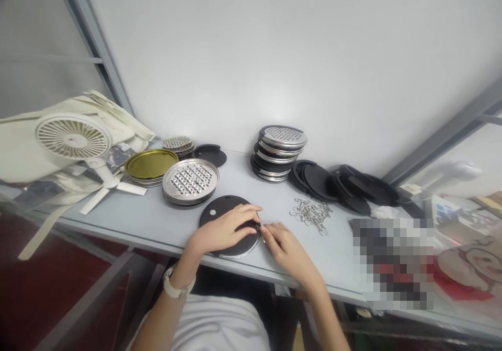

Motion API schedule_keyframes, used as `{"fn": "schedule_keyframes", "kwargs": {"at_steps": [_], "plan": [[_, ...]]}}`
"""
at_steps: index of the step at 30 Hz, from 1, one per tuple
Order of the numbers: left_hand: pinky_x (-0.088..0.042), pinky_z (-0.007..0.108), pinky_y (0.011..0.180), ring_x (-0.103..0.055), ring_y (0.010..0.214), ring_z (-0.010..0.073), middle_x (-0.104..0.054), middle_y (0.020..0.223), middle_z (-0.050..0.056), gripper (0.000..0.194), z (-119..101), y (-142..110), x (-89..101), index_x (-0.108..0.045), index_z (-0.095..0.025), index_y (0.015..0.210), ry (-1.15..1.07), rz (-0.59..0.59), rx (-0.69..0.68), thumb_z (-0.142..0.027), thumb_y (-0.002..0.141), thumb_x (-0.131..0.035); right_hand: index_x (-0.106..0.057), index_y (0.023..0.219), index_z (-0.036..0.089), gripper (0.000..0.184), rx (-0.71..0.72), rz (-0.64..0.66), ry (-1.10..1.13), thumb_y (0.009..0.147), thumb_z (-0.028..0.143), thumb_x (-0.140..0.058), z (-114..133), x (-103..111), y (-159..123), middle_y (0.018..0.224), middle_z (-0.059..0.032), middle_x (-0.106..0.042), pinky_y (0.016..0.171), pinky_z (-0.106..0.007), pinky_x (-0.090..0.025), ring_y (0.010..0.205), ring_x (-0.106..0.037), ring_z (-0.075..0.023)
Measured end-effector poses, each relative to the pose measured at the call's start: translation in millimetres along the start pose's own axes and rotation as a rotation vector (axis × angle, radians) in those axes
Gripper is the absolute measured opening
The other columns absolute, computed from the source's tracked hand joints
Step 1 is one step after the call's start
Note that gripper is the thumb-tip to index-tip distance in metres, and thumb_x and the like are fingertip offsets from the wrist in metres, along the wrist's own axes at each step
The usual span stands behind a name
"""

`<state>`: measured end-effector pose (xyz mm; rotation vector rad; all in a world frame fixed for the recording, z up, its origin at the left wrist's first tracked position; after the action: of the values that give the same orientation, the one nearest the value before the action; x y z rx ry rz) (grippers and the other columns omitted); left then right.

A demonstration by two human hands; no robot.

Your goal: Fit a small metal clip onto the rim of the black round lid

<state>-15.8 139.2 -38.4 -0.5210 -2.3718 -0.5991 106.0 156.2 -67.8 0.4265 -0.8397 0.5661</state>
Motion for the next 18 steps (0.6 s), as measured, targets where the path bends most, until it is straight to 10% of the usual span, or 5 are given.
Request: {"fn": "schedule_keyframes", "kwargs": {"at_steps": [18], "plan": [[-0.031, 0.033, 0.107, -0.039, 0.125, 0.0176, -0.047, 0.131, 0.004, 0.022, -1.3, -0.7, -0.7, -0.053, -0.023, 0.111, 0.017, 0.009, 0.006, -0.019, 0.092, -0.044, -0.041, 0.065, 0.021, 0.037, 0.037, 0.027, 0.003, 0.099, 0.033, -0.029, -2.0, -2.2, -2.2, 0.063, 0.0014, -0.048, 0.075, -0.033, -0.038, 0.068, -0.046, -0.0165]]}}
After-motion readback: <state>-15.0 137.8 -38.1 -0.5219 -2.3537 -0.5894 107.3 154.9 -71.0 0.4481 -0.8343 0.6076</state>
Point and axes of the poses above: each hand's wrist, its own y-axis towards the middle knuckle, its own x-axis out of the back of the hand, z = x × y, the point moved 7 cm from there along y, towards the middle knuckle
